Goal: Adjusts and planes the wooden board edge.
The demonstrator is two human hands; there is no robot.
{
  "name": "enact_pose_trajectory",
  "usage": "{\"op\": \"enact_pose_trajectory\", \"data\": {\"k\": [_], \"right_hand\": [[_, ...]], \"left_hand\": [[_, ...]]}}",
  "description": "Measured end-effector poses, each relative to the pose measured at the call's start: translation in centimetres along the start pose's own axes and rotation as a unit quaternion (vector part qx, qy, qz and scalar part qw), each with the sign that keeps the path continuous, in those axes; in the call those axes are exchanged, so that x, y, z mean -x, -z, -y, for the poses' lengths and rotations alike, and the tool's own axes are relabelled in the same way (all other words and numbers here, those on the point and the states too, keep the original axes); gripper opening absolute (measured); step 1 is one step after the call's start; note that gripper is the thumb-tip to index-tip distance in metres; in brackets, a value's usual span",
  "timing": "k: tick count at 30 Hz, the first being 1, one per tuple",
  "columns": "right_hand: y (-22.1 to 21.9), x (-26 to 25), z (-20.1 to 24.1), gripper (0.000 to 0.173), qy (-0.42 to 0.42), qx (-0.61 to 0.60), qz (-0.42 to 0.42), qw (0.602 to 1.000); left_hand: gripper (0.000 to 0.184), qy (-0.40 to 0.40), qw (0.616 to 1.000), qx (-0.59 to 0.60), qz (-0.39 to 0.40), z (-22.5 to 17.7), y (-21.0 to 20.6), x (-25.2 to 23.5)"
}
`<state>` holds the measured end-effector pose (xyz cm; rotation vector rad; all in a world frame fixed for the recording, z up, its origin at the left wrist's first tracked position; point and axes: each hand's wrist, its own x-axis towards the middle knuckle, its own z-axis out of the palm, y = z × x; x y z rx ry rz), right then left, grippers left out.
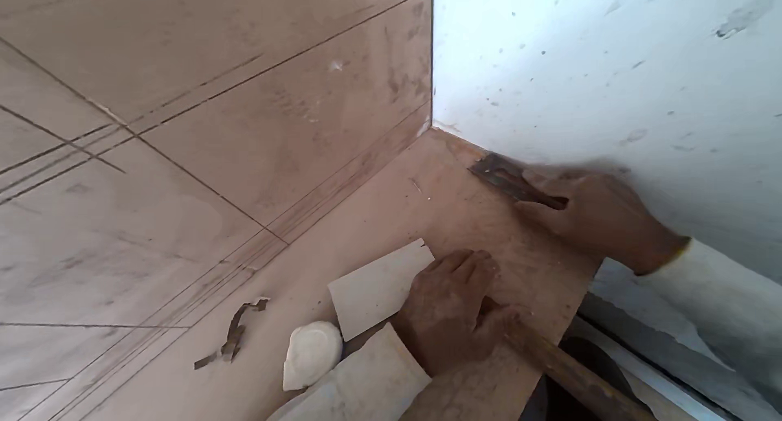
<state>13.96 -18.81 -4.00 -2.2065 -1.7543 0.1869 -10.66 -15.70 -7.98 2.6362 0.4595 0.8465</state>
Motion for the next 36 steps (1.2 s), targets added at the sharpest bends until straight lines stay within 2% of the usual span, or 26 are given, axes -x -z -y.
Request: {"op": "enact_pose_trajectory", "data": {"k": [6,10,13,15,20,26,29,33,36], "right_hand": [[-0.5,-5.3,3.7,0.047,-0.019,-0.014,0.062,0.998],[0.6,-2.8,1.7,0.047,-0.009,-0.002,0.059,0.998],[0.3,-1.1,0.2,0.051,0.014,0.004,0.012,1.0],[-0.2,-2.2,0.6,0.052,0.007,0.001,0.014,1.0],[-0.2,-6.1,3.7,0.052,-0.026,0.002,0.076,0.997],[0.3,-3.6,2.0,0.047,0.004,0.003,0.053,0.999],[-0.5,-4.9,2.6,0.048,-0.005,0.0,0.045,0.999],[-1.0,-7.6,5.0,0.047,-0.017,-0.002,0.076,0.997],[-0.3,-7.0,4.3,0.049,-0.015,0.008,0.087,0.996]], "left_hand": [[0.045,-0.006,1.0,-0.001,0.0,0.2,0.0,0.1],[0.043,-0.006,1.0,0.012,-0.003,0.1,-0.1,0.0],[0.044,0.008,1.0,0.023,0.003,0.0,0.2,-0.1],[0.045,0.007,1.0,0.023,0.006,-0.1,0.1,-0.2],[0.044,0.003,1.0,0.005,0.002,0.1,0.2,-0.1],[0.044,0.017,0.999,0.024,0.022,-0.2,0.5,-0.2],[0.044,0.016,0.999,0.023,0.018,-0.3,0.3,-0.3],[0.044,0.005,1.0,0.013,0.007,0.0,0.2,-0.1],[0.043,0.003,1.0,0.022,0.008,0.0,0.2,0.0]]}}
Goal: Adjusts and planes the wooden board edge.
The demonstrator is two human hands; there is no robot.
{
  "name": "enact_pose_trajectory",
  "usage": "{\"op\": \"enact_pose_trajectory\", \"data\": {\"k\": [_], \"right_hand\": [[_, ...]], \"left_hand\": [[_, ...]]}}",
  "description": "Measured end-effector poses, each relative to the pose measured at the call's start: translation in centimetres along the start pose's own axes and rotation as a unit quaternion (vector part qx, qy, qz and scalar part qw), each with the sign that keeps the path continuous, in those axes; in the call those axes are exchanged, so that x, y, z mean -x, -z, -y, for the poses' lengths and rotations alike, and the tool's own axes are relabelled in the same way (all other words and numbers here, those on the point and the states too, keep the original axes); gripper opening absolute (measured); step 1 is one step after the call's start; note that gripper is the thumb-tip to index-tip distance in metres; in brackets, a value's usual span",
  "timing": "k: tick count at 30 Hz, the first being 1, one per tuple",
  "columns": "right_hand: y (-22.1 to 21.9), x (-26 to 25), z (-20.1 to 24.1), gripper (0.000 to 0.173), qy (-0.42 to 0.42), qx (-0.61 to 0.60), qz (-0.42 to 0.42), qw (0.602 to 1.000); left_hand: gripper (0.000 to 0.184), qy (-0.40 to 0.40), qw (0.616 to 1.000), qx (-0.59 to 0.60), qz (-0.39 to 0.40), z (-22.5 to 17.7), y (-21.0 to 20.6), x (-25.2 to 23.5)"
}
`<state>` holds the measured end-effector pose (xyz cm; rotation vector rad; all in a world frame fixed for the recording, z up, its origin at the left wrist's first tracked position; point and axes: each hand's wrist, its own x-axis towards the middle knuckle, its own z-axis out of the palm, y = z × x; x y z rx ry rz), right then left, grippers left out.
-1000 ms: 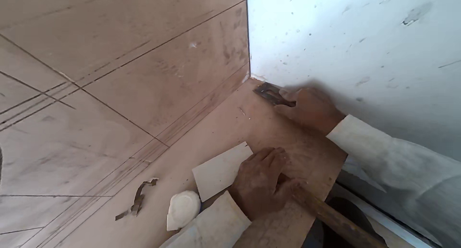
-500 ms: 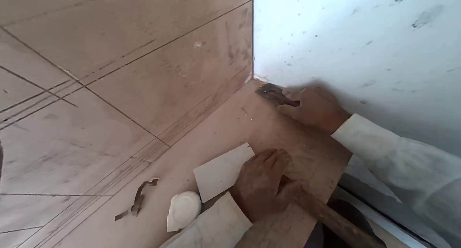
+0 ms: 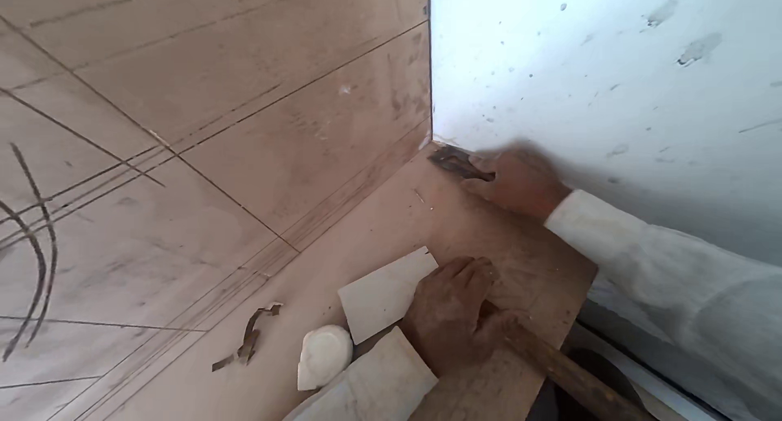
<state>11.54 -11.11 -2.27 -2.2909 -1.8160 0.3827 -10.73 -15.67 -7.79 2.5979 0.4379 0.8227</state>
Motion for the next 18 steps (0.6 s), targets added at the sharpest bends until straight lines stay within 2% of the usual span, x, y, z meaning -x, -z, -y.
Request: {"op": "enact_pose_trajectory", "data": {"k": [5,11,18], "right_hand": [[-0.3,1.3,-0.9,0.048,0.004,0.003,-0.03,1.0],[-0.1,-1.3,1.0,0.049,-0.008,-0.014,0.01,1.0],[0.6,0.1,-0.1,0.048,0.015,0.009,0.009,1.0]], "left_hand": [[0.045,0.016,1.0,0.011,0.011,-0.2,0.3,-0.2],[0.043,0.013,1.0,0.007,0.001,-0.1,0.1,-0.2],[0.042,0.031,0.999,0.026,0.023,-0.4,0.7,-0.3]]}}
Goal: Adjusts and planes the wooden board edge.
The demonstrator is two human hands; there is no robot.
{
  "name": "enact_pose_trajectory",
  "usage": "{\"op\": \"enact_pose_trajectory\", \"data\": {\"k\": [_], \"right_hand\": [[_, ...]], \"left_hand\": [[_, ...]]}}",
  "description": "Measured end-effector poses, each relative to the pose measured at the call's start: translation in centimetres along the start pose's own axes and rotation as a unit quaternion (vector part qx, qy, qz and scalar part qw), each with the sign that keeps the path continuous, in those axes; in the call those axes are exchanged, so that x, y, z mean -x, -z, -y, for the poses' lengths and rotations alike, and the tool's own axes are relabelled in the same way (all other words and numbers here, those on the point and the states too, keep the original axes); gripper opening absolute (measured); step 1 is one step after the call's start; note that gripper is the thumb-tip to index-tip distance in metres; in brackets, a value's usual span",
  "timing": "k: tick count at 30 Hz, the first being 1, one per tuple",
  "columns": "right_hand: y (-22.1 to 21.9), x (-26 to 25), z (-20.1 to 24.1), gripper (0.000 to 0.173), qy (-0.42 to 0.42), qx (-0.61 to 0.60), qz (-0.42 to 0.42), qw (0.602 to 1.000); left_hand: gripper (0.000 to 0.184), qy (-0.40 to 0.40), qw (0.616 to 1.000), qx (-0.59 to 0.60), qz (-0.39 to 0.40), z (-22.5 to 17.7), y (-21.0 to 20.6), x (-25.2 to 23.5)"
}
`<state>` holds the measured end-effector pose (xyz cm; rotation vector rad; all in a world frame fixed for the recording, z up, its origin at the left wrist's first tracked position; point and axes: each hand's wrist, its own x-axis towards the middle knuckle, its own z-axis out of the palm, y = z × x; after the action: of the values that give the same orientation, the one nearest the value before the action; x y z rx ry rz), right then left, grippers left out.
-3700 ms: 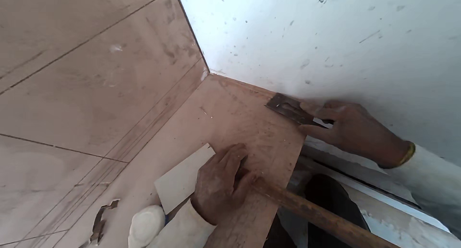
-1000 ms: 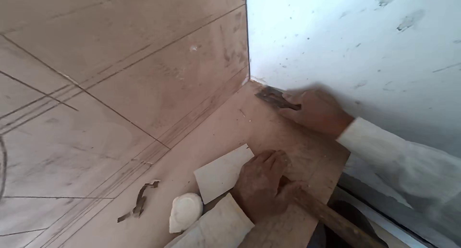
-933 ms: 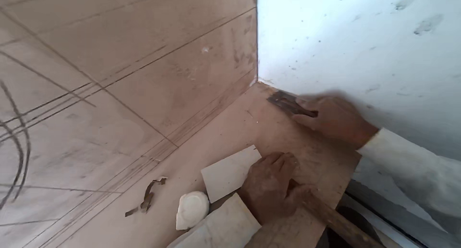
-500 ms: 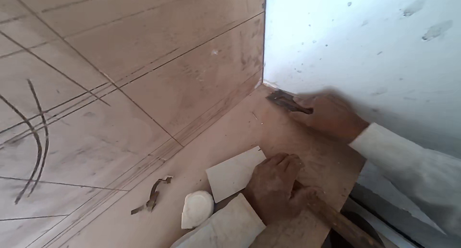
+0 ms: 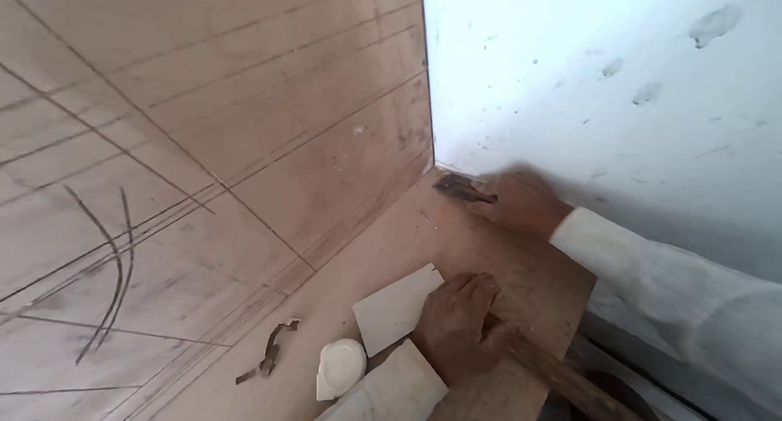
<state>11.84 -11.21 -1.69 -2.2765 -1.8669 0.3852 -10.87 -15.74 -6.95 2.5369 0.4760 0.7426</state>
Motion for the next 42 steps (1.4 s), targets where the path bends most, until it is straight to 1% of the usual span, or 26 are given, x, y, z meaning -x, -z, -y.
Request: {"op": "enact_pose_trajectory", "data": {"k": [2,6,8,11,14,18,20,22,23,25,27,29,30,32,33,35,36,39,42], "right_hand": [[-0.2,-0.2,0.1,0.048,0.008,0.007,0.0,1.0],[-0.5,-1.6,0.9,0.049,-0.016,-0.019,0.007,1.0],[-0.1,-0.8,1.2,0.049,-0.026,-0.012,0.011,1.0],[-0.2,-0.4,1.1,0.049,-0.015,0.007,0.002,1.0],[-0.7,-1.4,0.9,0.048,-0.024,-0.011,-0.003,1.0],[-0.6,-2.6,1.1,0.049,-0.008,-0.029,-0.003,1.0],[-1.0,-2.4,0.6,0.047,0.016,-0.009,-0.023,1.0],[-1.6,-2.0,0.1,0.053,0.035,0.018,-0.039,0.998],[-1.9,-1.8,-0.3,0.056,0.051,0.025,-0.059,0.997],[-2.1,-0.7,-1.4,0.056,0.102,0.001,-0.137,0.985],[-1.4,1.9,-2.7,0.053,0.162,-0.041,-0.247,0.955],[0.4,5.9,-4.2,0.054,0.184,-0.06,-0.329,0.924],[1.5,8.5,-5.1,0.055,0.183,-0.068,-0.354,0.915],[3.4,14.3,-7.4,0.061,0.157,-0.102,-0.364,0.912],[3.7,17.2,-8.7,0.068,0.134,-0.124,-0.363,0.914],[3.4,23.0,-10.8,0.083,0.067,-0.145,-0.365,0.917],[3.2,25.6,-11.2,0.086,0.046,-0.138,-0.377,0.915],[1.3,31.3,-12.4,0.077,0.02,-0.116,-0.407,0.906],[-1.2,36.8,-13.5,0.075,-0.071,-0.123,-0.408,0.902]], "left_hand": [[0.043,0.011,1.0,0.005,0.007,-0.1,0.2,-0.1],[0.043,-0.001,1.0,0.0,-0.006,0.0,-0.1,-0.1],[0.042,0.002,1.0,0.013,-0.001,-0.1,-0.1,0.0],[0.042,0.009,1.0,0.025,0.009,-0.1,0.3,-0.2],[0.043,-0.015,1.0,0.012,-0.014,0.1,-0.5,-0.2],[0.044,-0.016,0.999,-0.006,-0.028,0.3,-0.5,-0.1],[0.044,-0.009,1.0,-0.009,-0.02,0.1,-0.4,-0.2],[0.042,0.003,1.0,0.002,-0.005,-0.1,-0.1,-0.2],[0.041,0.007,1.0,0.009,-0.001,-0.1,0.1,-0.2],[0.04,0.003,1.0,0.011,-0.008,0.0,0.1,-0.3],[0.04,0.004,1.0,0.012,-0.003,0.1,0.0,-0.2],[0.041,0.008,1.0,0.015,0.004,0.1,0.0,-0.3],[0.04,0.003,1.0,0.011,-0.002,0.2,-0.1,-0.3],[0.037,-0.008,1.0,0.0,-0.019,0.5,-0.3,-0.1],[0.038,-0.008,1.0,-0.004,-0.023,0.5,-0.3,0.2],[0.039,-0.012,0.999,-0.021,-0.025,0.6,-0.6,0.9],[0.042,-0.02,0.999,-0.038,-0.034,0.8,-0.8,0.8],[0.049,-0.034,0.998,-0.045,-0.03,1.3,-0.8,0.7],[0.051,-0.039,0.999,-0.025,0.014,1.7,-0.1,1.1]]}}
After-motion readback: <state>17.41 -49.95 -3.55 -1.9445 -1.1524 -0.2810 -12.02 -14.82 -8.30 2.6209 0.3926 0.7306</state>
